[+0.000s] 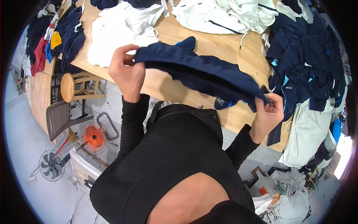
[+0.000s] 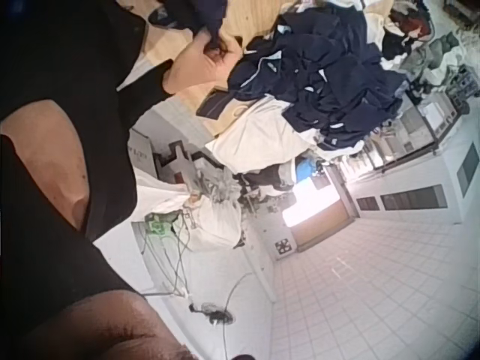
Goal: The person turns over a pair of shorts, trims threads from the fabric using thread snips, and lays the shorts onto the table.
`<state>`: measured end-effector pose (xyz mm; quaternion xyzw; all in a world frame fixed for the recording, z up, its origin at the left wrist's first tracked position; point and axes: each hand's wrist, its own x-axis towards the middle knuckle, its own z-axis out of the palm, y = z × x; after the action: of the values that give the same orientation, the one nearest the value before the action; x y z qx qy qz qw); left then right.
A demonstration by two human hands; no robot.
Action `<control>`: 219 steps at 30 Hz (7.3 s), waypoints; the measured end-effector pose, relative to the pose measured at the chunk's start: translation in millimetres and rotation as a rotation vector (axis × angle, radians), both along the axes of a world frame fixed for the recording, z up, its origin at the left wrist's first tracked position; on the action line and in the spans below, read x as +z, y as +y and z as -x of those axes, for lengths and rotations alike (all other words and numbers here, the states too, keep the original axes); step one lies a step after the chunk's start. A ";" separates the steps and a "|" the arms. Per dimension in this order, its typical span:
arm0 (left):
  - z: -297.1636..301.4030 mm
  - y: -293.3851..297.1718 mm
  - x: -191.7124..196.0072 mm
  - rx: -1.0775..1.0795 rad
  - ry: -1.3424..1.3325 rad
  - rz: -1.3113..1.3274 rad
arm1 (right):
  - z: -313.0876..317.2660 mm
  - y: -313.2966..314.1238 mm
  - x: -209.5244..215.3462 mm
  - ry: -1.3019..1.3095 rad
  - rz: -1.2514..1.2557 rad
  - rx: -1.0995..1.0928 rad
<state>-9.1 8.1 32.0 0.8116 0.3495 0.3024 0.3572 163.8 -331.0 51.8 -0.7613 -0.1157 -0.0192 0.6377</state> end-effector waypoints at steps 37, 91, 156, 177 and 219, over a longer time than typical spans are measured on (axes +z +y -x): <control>-33.1 -47.4 -72.8 -0.603 -0.070 0.151 | 27.6 58.5 -52.3 0.066 0.321 0.732; -71.3 -68.0 -53.4 -0.955 -0.220 0.190 | 9.2 11.5 -16.4 0.240 -0.706 0.195; -1.2 69.7 -7.7 -0.070 -0.760 0.806 | 9.6 48.8 -86.8 0.196 0.259 0.365; -12.1 -33.0 -90.5 -0.421 0.041 0.424 | -23.3 -5.8 -164.2 -0.245 0.833 0.244; -63.2 -102.7 -93.7 -0.603 -0.309 2.188 | -5.5 101.5 -93.1 -0.432 0.498 0.381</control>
<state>54.1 -94.6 -61.7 0.0709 0.1688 -0.1653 0.9691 169.2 -229.4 -41.3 -0.8362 -0.3878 -0.0317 0.3864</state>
